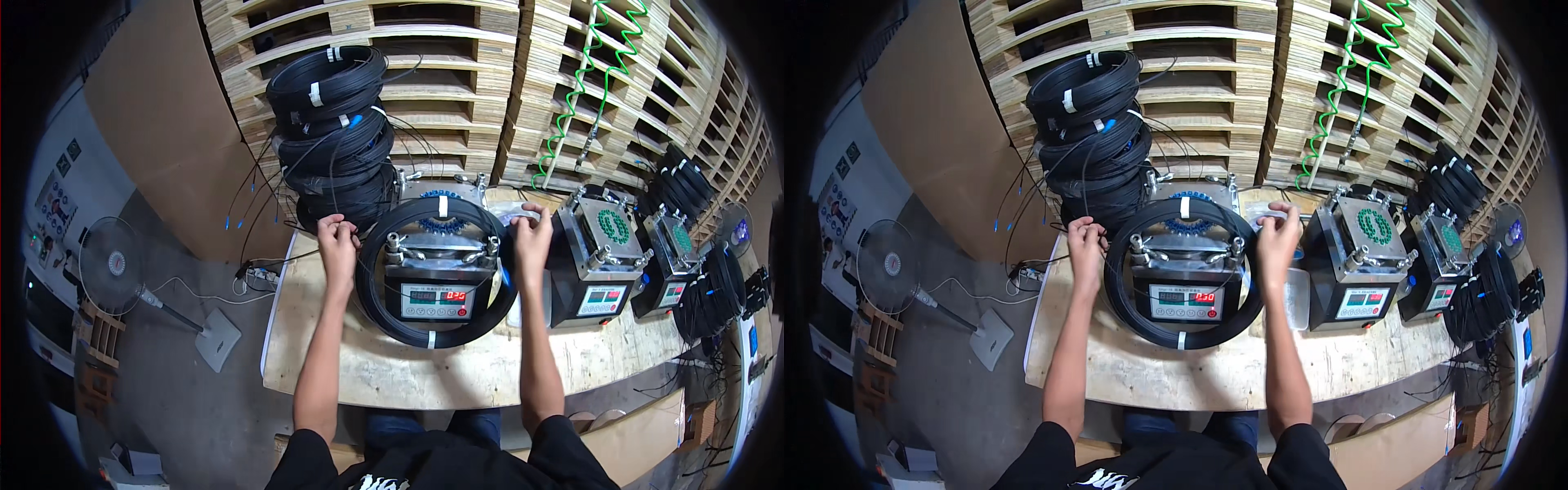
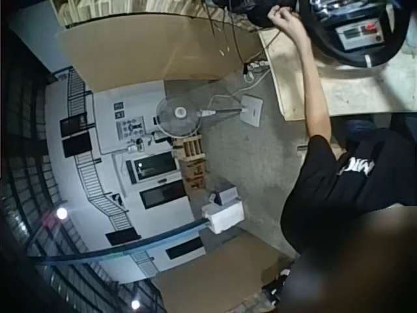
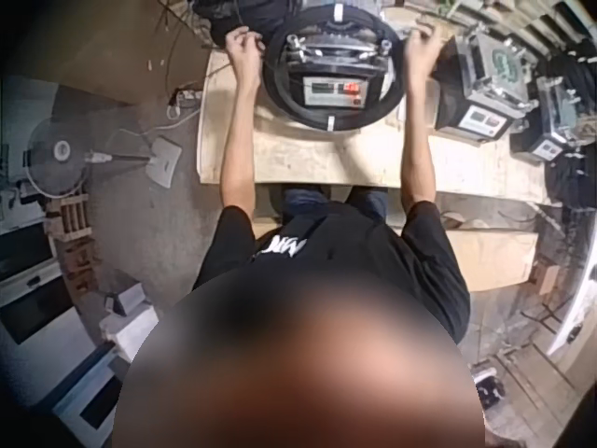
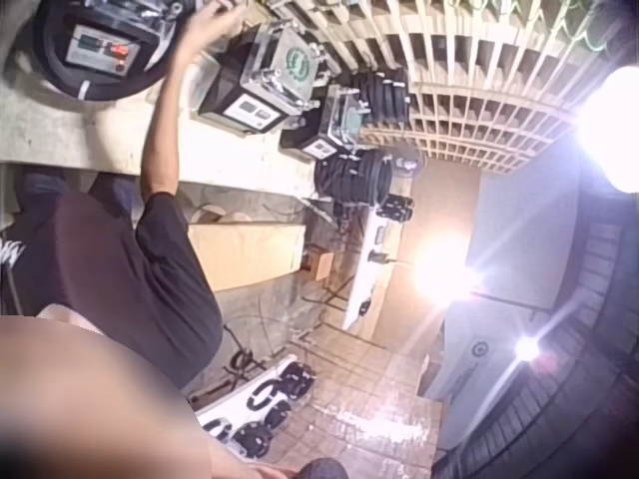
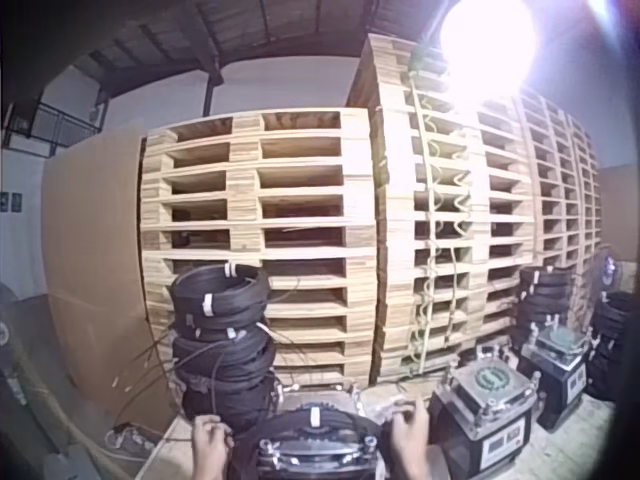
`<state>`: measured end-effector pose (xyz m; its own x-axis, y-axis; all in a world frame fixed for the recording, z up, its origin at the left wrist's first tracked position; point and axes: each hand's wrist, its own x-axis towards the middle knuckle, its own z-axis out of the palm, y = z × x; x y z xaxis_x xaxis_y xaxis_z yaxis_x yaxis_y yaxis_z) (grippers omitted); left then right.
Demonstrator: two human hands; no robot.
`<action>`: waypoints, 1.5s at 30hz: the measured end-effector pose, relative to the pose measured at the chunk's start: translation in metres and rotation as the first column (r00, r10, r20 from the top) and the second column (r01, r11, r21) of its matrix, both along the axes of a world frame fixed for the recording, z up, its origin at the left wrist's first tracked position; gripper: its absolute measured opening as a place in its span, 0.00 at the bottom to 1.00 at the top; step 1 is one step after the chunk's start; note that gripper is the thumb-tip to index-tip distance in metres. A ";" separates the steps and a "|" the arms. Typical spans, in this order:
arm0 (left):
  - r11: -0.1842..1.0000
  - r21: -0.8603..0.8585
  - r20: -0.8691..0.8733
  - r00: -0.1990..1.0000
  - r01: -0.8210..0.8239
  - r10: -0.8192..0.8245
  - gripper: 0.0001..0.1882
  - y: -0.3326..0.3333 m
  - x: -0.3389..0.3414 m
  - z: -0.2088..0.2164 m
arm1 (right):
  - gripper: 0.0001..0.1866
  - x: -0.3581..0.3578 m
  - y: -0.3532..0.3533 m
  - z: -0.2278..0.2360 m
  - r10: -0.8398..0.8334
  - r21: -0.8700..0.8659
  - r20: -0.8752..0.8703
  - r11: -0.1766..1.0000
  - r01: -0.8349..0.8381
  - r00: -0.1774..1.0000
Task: The worker prepares a fiber optic cable spool, inserts the connectors into a polishing machine, applies liquid, and runs the machine.
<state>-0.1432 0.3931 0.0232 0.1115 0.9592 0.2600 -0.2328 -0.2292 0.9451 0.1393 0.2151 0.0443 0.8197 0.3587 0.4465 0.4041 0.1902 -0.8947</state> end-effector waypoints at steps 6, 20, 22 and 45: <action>0.921 0.248 -0.147 0.928 -0.301 0.343 0.09 -0.026 0.013 -0.008 | 0.08 -0.042 0.011 0.014 -0.322 0.077 0.089 0.946 0.316 0.942; 0.967 -0.220 0.066 0.991 0.131 -0.120 0.11 -0.051 -0.028 0.034 | 0.25 -0.207 -0.122 -0.029 0.748 -0.533 -0.382 0.301 -0.791 0.543; 0.952 -0.260 0.149 0.981 0.161 -0.125 0.12 -0.056 -0.023 0.025 | 0.27 -0.210 -0.125 -0.047 0.726 -0.545 -0.405 0.296 -0.784 0.556; 0.984 -0.167 0.196 0.980 0.061 -0.028 0.30 -0.042 -0.045 0.030 | 0.18 -0.096 -0.180 0.005 0.038 0.322 -0.449 0.939 0.122 0.893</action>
